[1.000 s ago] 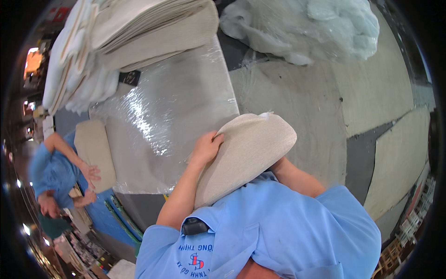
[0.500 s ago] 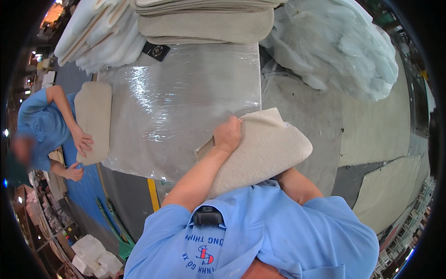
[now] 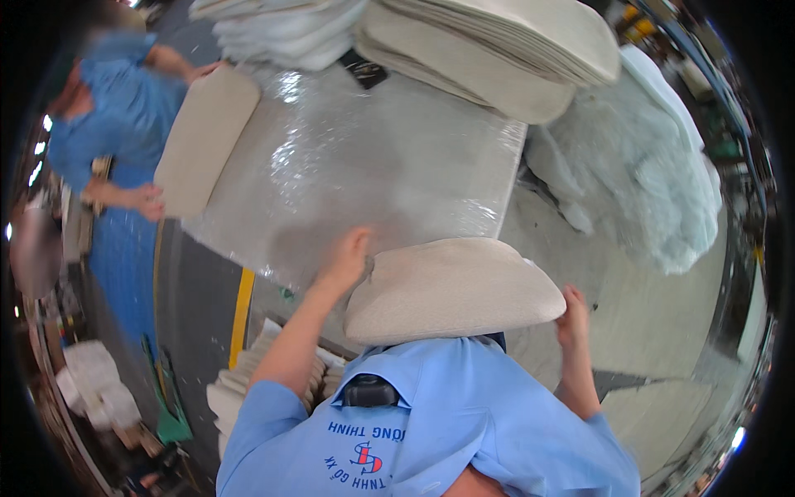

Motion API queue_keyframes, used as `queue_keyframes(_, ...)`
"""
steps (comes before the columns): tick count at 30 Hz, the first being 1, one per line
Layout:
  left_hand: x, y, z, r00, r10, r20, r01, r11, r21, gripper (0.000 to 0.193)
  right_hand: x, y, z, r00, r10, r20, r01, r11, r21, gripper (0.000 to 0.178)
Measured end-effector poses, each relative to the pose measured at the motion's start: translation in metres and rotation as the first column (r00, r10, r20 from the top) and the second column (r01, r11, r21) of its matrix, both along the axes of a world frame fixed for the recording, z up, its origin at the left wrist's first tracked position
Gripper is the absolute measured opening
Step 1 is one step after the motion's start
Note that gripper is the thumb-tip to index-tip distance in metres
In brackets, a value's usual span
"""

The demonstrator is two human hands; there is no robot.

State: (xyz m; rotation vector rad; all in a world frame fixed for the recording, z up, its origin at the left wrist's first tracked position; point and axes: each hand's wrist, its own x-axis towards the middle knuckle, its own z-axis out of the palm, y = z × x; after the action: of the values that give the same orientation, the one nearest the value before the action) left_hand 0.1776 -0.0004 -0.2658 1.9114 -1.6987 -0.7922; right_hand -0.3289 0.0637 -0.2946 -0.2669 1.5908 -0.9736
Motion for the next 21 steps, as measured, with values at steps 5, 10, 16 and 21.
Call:
queue_keyframes(5, 0.075, 0.134, 0.009, 0.989, 0.043, 0.138, -0.119, 0.783, 0.610, 0.026, 0.103, -0.020, 0.172, -0.092, 0.438, -0.894, -0.987, 0.075, 0.139, 0.073)
queue_keyframes(10, 0.012, 0.151, -0.022, 0.971, 0.089, -0.224, 0.056, 0.818, 0.572, 0.033, 0.163, -0.030, 0.144, -0.216, 0.433, -0.875, -0.971, -0.192, 0.145, 0.074)
queue_keyframes(16, -0.027, 0.077, 0.030, 0.673, 0.325, -0.665, -0.181, 0.943, 0.278, 0.057, 0.163, -0.073, 0.174, 0.124, 0.705, -0.699, -0.966, 0.248, 0.079, 0.045)
queue_keyframes(21, -0.078, 0.007, 0.042, 0.469, 0.537, -0.701, -0.159, 0.833, 0.531, 0.074, 0.158, -0.071, 0.181, 0.716, 0.605, -0.349, -0.697, 0.650, -0.302, 0.037)
